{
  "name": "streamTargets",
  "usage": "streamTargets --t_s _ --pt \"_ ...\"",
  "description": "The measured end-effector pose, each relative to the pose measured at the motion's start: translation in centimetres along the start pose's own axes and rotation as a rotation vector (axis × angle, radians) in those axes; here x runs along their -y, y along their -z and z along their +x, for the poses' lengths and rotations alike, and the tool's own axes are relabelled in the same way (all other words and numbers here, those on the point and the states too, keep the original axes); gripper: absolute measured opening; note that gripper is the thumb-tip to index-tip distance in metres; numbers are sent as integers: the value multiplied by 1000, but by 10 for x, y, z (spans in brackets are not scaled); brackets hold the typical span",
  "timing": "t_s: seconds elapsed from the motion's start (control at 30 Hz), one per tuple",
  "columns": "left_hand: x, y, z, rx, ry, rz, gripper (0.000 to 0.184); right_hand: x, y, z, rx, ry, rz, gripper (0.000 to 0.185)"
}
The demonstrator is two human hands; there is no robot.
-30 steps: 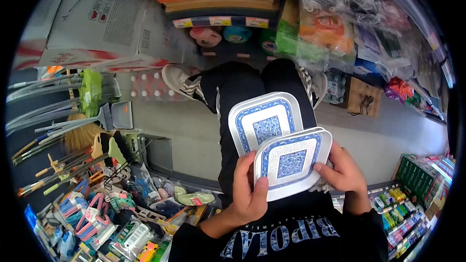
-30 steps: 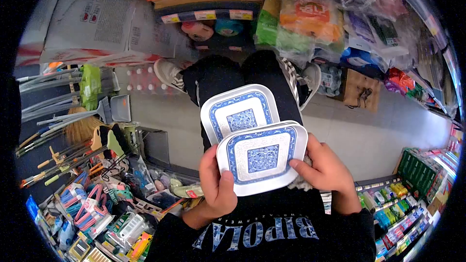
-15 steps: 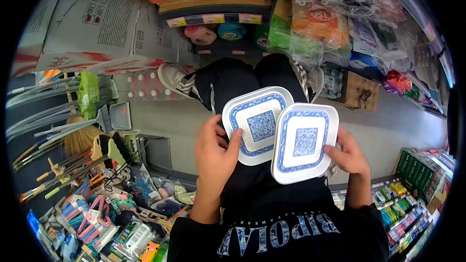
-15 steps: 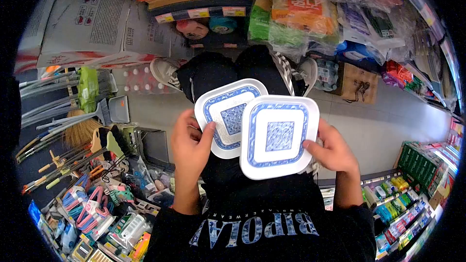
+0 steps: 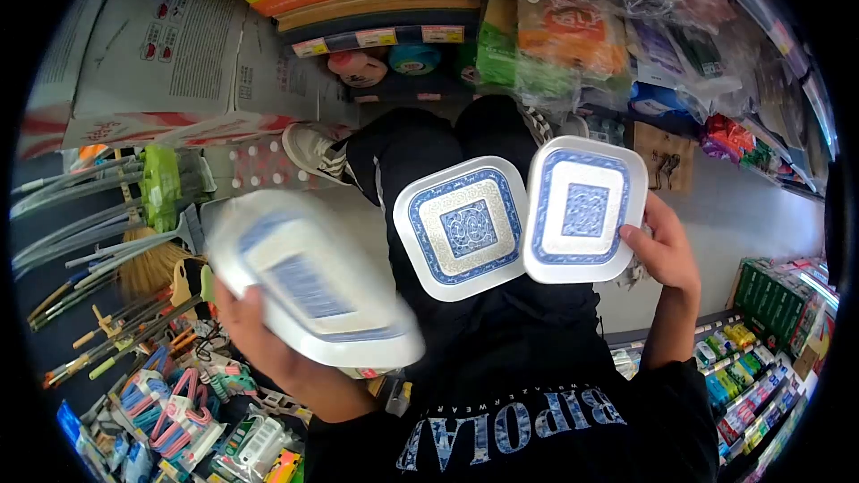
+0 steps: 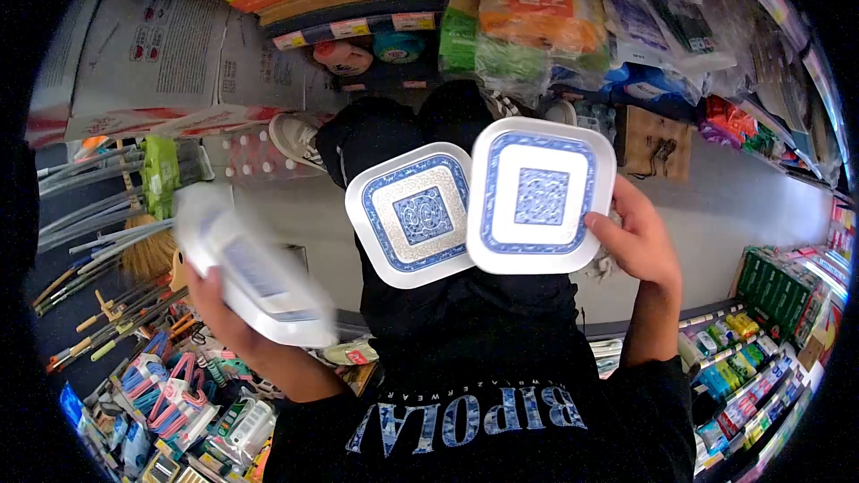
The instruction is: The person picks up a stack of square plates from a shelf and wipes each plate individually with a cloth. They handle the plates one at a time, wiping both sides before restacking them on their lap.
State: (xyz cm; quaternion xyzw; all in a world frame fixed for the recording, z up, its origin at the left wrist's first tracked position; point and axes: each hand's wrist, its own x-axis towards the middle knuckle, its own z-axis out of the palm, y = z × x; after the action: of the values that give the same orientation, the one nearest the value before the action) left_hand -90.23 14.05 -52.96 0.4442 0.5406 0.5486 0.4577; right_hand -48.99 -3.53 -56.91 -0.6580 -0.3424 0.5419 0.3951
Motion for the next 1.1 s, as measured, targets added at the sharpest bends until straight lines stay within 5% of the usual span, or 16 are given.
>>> streamTargets --t_s 0.1,0.2,0.37,0.57,0.67,0.73,0.83,0.97,1.0,1.03,1.1 --pt "16 71 22 298 77 -595 56 15 -22 13 95 73 -149 44" --pt "12 61 12 164 217 -762 57 20 -52 32 156 243 -261 45" --pt "32 33 -7 349 306 -1031 62 33 -78 54 180 254 -364 48" --pt "45 2 -34 208 487 -949 76 40 -85 58 177 175 -635 59" --pt "36 -19 -48 243 547 -859 82 70 -69 38 89 22 -520 64" --pt "36 -26 -63 222 576 -684 84 55 -53 25 288 196 -139 66" --pt "42 -40 -87 237 595 -459 78 58 -61 14 586 159 -37 50" --pt "42 -62 -82 504 382 -227 72 38 -54 -1 518 103 61 35" --pt "28 -87 -73 363 195 17 62 29 -50 -6 450 109 112 35" --pt "34 -88 -66 239 -121 43 54 26 -46 -12 401 56 200 34" --pt "11 -81 -57 223 -387 -71 48 12 -38 -17 329 47 255 33"
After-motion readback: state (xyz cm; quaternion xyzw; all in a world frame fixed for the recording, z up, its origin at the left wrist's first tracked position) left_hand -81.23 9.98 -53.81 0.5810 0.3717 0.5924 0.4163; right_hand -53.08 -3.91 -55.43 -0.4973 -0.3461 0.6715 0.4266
